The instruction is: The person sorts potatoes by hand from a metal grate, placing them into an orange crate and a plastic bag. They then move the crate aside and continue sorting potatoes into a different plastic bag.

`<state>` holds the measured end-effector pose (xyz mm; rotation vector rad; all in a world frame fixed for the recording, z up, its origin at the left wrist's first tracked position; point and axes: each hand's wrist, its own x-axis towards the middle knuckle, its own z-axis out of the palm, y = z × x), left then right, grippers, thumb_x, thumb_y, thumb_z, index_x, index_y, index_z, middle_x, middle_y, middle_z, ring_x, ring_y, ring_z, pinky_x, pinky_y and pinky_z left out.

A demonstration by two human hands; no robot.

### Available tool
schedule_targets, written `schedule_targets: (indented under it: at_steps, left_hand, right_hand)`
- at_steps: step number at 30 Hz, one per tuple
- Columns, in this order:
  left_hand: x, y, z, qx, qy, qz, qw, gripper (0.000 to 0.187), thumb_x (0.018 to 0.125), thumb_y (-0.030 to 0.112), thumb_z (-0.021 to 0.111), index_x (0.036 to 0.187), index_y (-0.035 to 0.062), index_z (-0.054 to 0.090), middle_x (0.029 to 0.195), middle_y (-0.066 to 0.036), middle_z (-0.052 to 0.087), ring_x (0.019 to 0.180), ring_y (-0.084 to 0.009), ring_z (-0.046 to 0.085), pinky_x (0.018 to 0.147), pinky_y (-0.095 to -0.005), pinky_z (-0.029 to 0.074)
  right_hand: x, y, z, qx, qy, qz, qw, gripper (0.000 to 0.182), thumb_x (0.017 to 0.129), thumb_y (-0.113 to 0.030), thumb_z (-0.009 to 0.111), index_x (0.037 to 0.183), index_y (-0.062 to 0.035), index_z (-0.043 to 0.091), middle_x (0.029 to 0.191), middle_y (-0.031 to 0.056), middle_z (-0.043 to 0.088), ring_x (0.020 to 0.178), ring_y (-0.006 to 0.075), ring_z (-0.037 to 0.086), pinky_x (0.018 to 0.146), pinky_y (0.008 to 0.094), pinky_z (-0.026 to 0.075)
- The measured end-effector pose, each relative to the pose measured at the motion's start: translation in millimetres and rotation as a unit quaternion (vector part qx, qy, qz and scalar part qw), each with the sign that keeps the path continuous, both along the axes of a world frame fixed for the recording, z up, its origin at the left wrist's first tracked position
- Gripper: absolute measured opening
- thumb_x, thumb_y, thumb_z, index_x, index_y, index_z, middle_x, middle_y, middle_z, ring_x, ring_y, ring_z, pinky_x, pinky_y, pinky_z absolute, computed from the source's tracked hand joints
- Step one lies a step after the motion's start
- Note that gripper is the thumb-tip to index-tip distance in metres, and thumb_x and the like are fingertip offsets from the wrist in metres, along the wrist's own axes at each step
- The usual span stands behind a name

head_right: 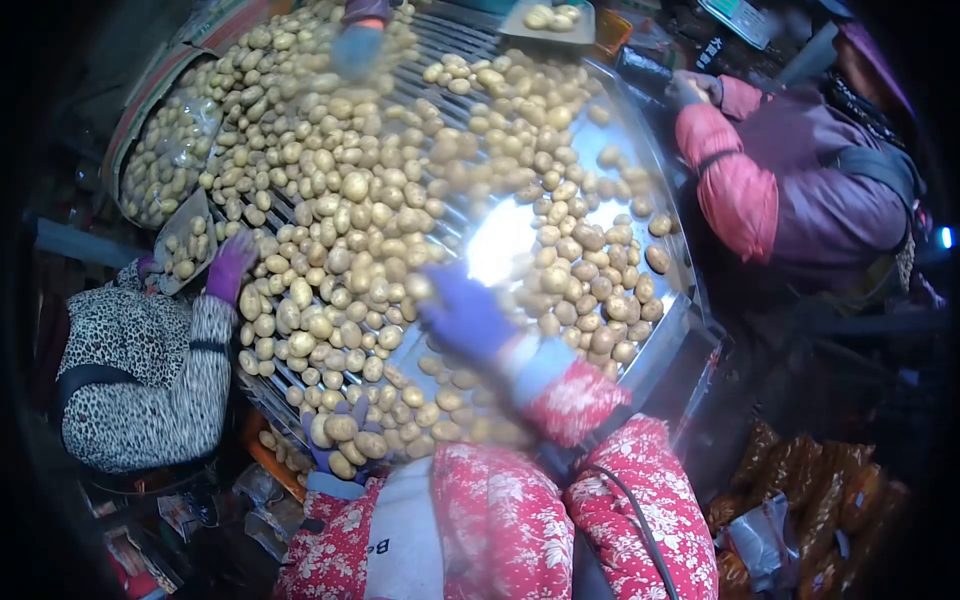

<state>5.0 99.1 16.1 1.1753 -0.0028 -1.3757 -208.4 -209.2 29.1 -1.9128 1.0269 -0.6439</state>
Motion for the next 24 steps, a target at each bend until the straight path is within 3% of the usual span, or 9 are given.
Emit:
schedule_targets:
  at_steps: [4, 8, 13, 14, 16, 17, 18, 22, 24]
  left_hand:
    - [2.9, 1.8, -1.2, 0.010, 0.014, -0.001, 1.000, 0.045, 0.094, 0.045, 0.057, 0.127, 0.0142, 0.060, 0.130, -0.009, 0.056, 0.124, -0.0294, 0.050, 0.107, -0.0506, 0.039]
    - [3.0, 2.0, 0.4, 0.017, 0.017, -0.003, 1.000, 0.045, 0.094, 0.044, 0.057, 0.127, 0.0138, 0.060, 0.129, -0.009, 0.056, 0.124, -0.0295, 0.051, 0.106, -0.0504, 0.039]
    - [3.5, 6.1, -4.4, 0.022, 0.021, -0.007, 1.000, 0.045, 0.094, 0.043, 0.057, 0.127, 0.0134, 0.060, 0.129, -0.010, 0.057, 0.123, -0.0297, 0.051, 0.106, -0.0502, 0.040]
    - [5.4, 9.2, -3.7, 0.025, 0.021, -0.004, 0.999, 0.044, 0.094, 0.043, 0.057, 0.127, 0.0133, 0.060, 0.129, -0.010, 0.057, 0.123, -0.0297, 0.052, 0.106, -0.0502, 0.040]
    - [6.0, 11.5, -8.1, 0.022, 0.019, -0.002, 1.000, 0.044, 0.095, 0.043, 0.057, 0.128, 0.0131, 0.060, 0.129, -0.010, 0.057, 0.123, -0.0298, 0.052, 0.106, -0.0501, 0.040]
    - [6.2, 12.9, -8.4, 0.024, 0.022, -0.001, 0.999, 0.044, 0.095, 0.042, 0.057, 0.128, 0.0130, 0.060, 0.128, -0.010, 0.057, 0.122, -0.0298, 0.052, 0.106, -0.0500, 0.041]
    - [6.5, 14.1, -8.6, 0.023, 0.024, 0.001, 0.999, 0.044, 0.095, 0.042, 0.057, 0.128, 0.0129, 0.060, 0.128, -0.010, 0.057, 0.122, -0.0298, 0.052, 0.105, -0.0500, 0.041]
    - [5.4, 12.1, -13.7, 0.019, 0.033, -0.003, 0.999, 0.044, 0.095, 0.041, 0.057, 0.128, 0.0125, 0.060, 0.128, -0.010, 0.058, 0.122, -0.0300, 0.053, 0.105, -0.0498, 0.041]
    - [3.8, 12.2, -14.4, 0.017, 0.033, -0.008, 0.999, 0.044, 0.095, 0.041, 0.058, 0.128, 0.0123, 0.060, 0.128, -0.010, 0.058, 0.121, -0.0300, 0.053, 0.105, -0.0497, 0.042]
  right_hand:
    - [20.8, 82.1, 32.1, 0.206, -0.090, 0.239, 0.945, 0.047, 0.100, -0.039, 0.057, 0.136, -0.0095, 0.057, 0.122, 0.0199, 0.065, 0.112, 0.0371, 0.065, 0.097, 0.0464, 0.052]
    - [44.8, 116.6, -7.1, 0.006, 0.016, 0.361, 0.933, 0.035, 0.100, -0.034, 0.054, 0.125, -0.0103, 0.062, 0.112, 0.0182, 0.068, 0.102, 0.0353, 0.068, 0.090, 0.0457, 0.054]
    - [32.1, 120.1, -9.0, -0.217, -0.151, 0.298, 0.917, 0.031, 0.100, -0.032, 0.054, 0.120, -0.0098, 0.064, 0.109, 0.0167, 0.068, 0.098, 0.0334, 0.068, 0.088, 0.0443, 0.055]
    - [24.1, 110.6, 4.1, -0.052, -0.107, 0.281, 0.952, 0.032, 0.100, -0.029, 0.056, 0.125, -0.0085, 0.063, 0.118, 0.0161, 0.066, 0.106, 0.0306, 0.066, 0.094, 0.0425, 0.053]
    - [-8.1, 81.3, 34.0, 0.273, -0.009, 0.226, 0.935, 0.037, 0.102, -0.022, 0.058, 0.135, -0.0059, 0.060, 0.135, 0.0148, 0.062, 0.123, 0.0250, 0.062, 0.106, 0.0389, 0.049]
    - [-30.9, 64.6, 24.6, 0.130, -0.079, 0.169, 0.974, 0.044, 0.103, -0.029, 0.059, 0.138, -0.0035, 0.057, 0.128, 0.0161, 0.066, 0.121, 0.0240, 0.063, 0.102, 0.0362, 0.051]
    - [-54.7, 42.4, 49.9, -0.003, 0.050, 0.136, 0.990, 0.046, 0.097, -0.025, 0.065, 0.138, -0.0050, 0.058, 0.127, 0.0153, 0.066, 0.116, 0.0240, 0.065, 0.097, 0.0366, 0.053]
    - [-134.0, -27.5, 12.3, -0.116, 0.145, -0.097, 0.978, 0.054, 0.087, -0.010, 0.064, 0.141, -0.0155, 0.056, 0.120, 0.0131, 0.061, 0.103, 0.0307, 0.065, 0.087, 0.0375, 0.055]
    - [-158.4, -41.4, -23.3, -0.118, 0.215, -0.023, 0.969, 0.052, 0.088, -0.010, 0.063, 0.139, -0.0143, 0.057, 0.123, 0.0110, 0.060, 0.101, 0.0267, 0.065, 0.086, 0.0365, 0.055]
